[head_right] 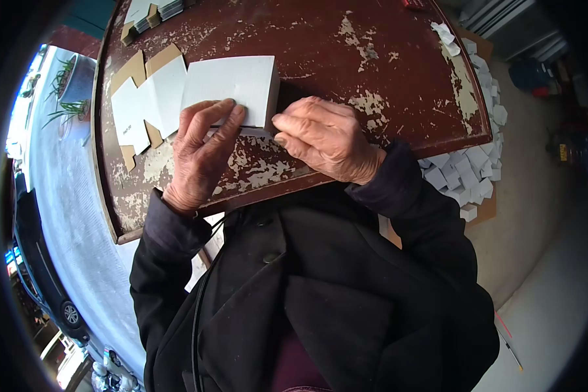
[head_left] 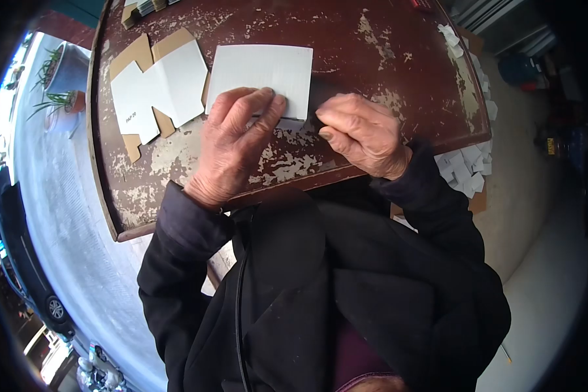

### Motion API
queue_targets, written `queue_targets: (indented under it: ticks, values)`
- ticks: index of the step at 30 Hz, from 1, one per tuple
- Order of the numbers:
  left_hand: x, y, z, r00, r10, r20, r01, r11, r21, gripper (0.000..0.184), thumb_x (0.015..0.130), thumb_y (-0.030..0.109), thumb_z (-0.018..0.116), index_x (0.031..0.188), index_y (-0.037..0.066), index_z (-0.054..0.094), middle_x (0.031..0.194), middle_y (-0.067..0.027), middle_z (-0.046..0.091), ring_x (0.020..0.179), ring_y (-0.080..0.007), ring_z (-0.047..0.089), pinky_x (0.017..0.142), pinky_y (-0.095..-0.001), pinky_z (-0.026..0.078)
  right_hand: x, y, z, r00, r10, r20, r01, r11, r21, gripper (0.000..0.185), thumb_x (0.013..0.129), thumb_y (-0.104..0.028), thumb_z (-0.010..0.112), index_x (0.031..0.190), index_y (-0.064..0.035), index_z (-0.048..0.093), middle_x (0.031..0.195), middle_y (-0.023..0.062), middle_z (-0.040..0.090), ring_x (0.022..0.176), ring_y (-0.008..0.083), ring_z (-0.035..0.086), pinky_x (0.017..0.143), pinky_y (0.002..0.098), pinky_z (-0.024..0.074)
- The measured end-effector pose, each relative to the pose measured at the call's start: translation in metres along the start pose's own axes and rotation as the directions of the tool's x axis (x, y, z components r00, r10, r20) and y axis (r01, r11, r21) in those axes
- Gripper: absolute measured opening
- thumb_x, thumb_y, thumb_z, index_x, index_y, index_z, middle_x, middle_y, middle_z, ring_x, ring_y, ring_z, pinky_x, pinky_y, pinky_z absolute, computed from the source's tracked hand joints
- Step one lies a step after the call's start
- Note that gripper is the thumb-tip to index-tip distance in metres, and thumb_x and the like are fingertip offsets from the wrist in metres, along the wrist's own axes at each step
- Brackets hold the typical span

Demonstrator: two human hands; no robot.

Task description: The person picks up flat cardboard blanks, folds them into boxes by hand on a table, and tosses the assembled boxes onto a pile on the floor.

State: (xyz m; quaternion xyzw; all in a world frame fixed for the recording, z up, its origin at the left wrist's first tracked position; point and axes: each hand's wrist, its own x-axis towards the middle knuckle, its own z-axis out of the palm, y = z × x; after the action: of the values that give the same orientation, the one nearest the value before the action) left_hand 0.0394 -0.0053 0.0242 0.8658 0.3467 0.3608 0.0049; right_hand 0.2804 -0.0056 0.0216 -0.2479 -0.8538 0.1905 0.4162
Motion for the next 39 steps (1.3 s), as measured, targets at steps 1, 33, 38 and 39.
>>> queue_targets:
  ticks: [1, 33, 38, 39]
  values:
    - [-0.002, 0.001, 0.001, 1.0, 0.0, -0.006, 0.0, 1.0, -0.012, 0.041, 0.076, 0.007, 0.069, 0.117, 0.01, 0.067, 0.116, -0.0081, 0.058, 0.104, -0.025, 0.056, 0.083, -0.033, 0.052, 0.006, -0.002, -0.001, 1.0, 0.019, -0.013, -0.019, 0.999, -0.043, 0.036, 0.08, -0.011, 0.073, 0.113, 0.0, 0.064, 0.106, 0.012, 0.061, 0.094, 0.0245, 0.059, 0.081, 0.0329, 0.0519]
    - [-0.007, -0.054, -0.003, 0.938, -0.315, 0.145, 0.343, 0.779, -0.525, 0.073, 0.067, 0.038, 0.088, 0.13, 0.014, 0.06, 0.149, -0.0218, 0.026, 0.133, -0.0418, 0.034, 0.109, -0.0484, 0.036, 0.048, 0.037, 0.017, 0.984, 0.0, 0.177, 0.007, 0.999, -0.038, 0.046, 0.08, -0.026, 0.071, 0.124, -0.0127, 0.067, 0.151, 0.0238, 0.026, 0.13, 0.0408, 0.035, 0.108, 0.0477, 0.0343]
    - [-0.012, -0.054, 0.0, 0.949, -0.286, 0.128, 0.311, 0.805, -0.506, 0.076, 0.067, 0.037, 0.089, 0.132, 0.014, 0.058, 0.146, -0.0212, 0.025, 0.132, -0.0408, 0.034, 0.109, -0.0471, 0.035, 0.045, 0.045, 0.023, 0.985, -0.081, 0.155, 0.083, 0.996, -0.012, 0.042, 0.083, -0.028, 0.07, 0.122, -0.013, 0.068, 0.153, 0.0212, 0.026, 0.131, 0.0402, 0.034, 0.109, 0.0474, 0.0332]
    - [-0.012, -0.054, 0.001, 0.954, -0.275, 0.123, 0.299, 0.819, -0.489, 0.077, 0.067, 0.036, 0.089, 0.133, 0.015, 0.057, 0.145, -0.0208, 0.025, 0.132, -0.0406, 0.034, 0.109, -0.0468, 0.035, 0.044, 0.046, 0.023, 0.983, -0.102, 0.152, 0.104, 0.995, -0.008, 0.041, 0.083, -0.028, 0.07, 0.121, -0.0131, 0.068, 0.153, 0.0207, 0.026, 0.132, 0.0401, 0.034, 0.11, 0.0473, 0.0329]
